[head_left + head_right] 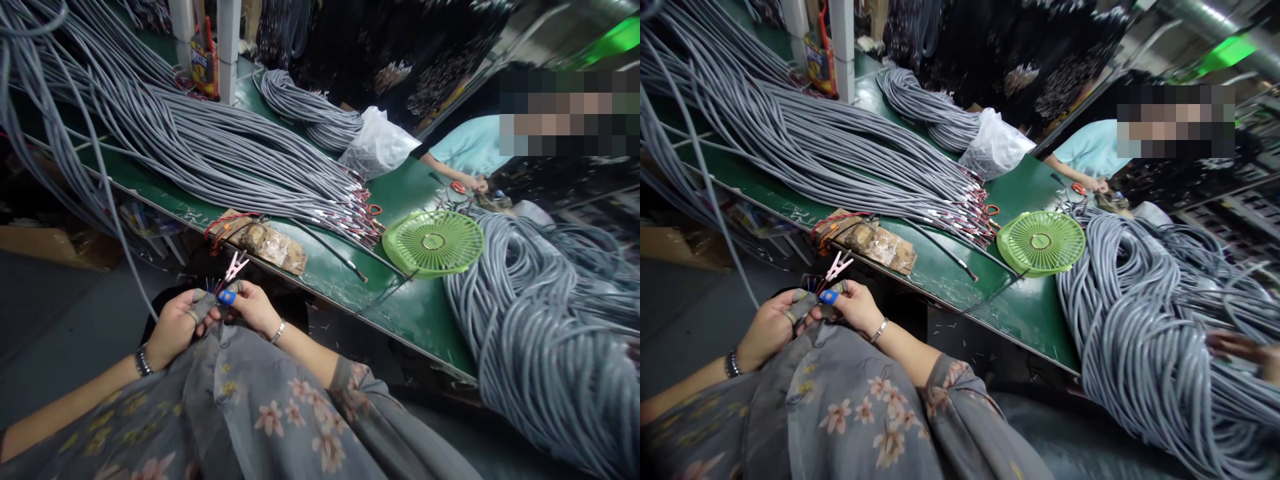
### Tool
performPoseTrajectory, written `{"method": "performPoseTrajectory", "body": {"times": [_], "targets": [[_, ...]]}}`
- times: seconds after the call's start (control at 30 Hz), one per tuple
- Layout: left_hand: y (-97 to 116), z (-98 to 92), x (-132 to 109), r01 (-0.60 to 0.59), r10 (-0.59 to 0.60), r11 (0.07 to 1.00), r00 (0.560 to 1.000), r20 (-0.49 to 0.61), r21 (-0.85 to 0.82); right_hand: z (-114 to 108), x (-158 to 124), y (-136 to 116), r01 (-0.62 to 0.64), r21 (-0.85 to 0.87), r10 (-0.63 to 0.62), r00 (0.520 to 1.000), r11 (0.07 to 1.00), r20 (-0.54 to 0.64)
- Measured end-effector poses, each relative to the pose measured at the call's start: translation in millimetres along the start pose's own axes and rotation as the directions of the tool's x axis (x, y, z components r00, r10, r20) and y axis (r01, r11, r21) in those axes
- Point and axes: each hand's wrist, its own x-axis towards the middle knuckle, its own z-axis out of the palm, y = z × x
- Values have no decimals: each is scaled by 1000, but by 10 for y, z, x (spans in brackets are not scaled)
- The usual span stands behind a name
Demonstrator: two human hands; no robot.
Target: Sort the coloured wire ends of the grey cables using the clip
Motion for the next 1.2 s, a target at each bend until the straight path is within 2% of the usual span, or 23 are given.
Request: {"method": "performPoseTrajectory", "body": {"times": [0.27, 0.47, 0.6, 0.77, 0.9, 1.03, 1.2], "targets": [[10, 36, 12, 2, -26, 978, 994, -109, -209, -5, -38, -83, 3, -59, 1, 998, 998, 70], [-7, 13, 12, -8, -4, 984, 997, -71, -175, -28, -27, -87, -14, -14, 14, 1000, 1000, 6], [6, 3, -8, -3, 0, 994, 1000, -28, -111, 1, 4, -73, 1, 50, -1, 1000, 999, 8], [17, 3, -20, -3, 2, 997, 1000, -10, -82, 37, 25, -73, 29, 43, -28, 999, 999, -22], [-29, 0, -9, -9, 7, 996, 1000, -26, -93, 52, 18, -61, 39, 47, -37, 998, 998, -47], [-44, 15, 1, -16, 3, 989, 996, -91, -144, 54, 31, -12, 29, 64, -26, 999, 998, -44], [102, 40, -46, 25, -60, 967, 990, -129, -253, -28, 56, -17, -3, 235, 24, 996, 972, -88]]}}
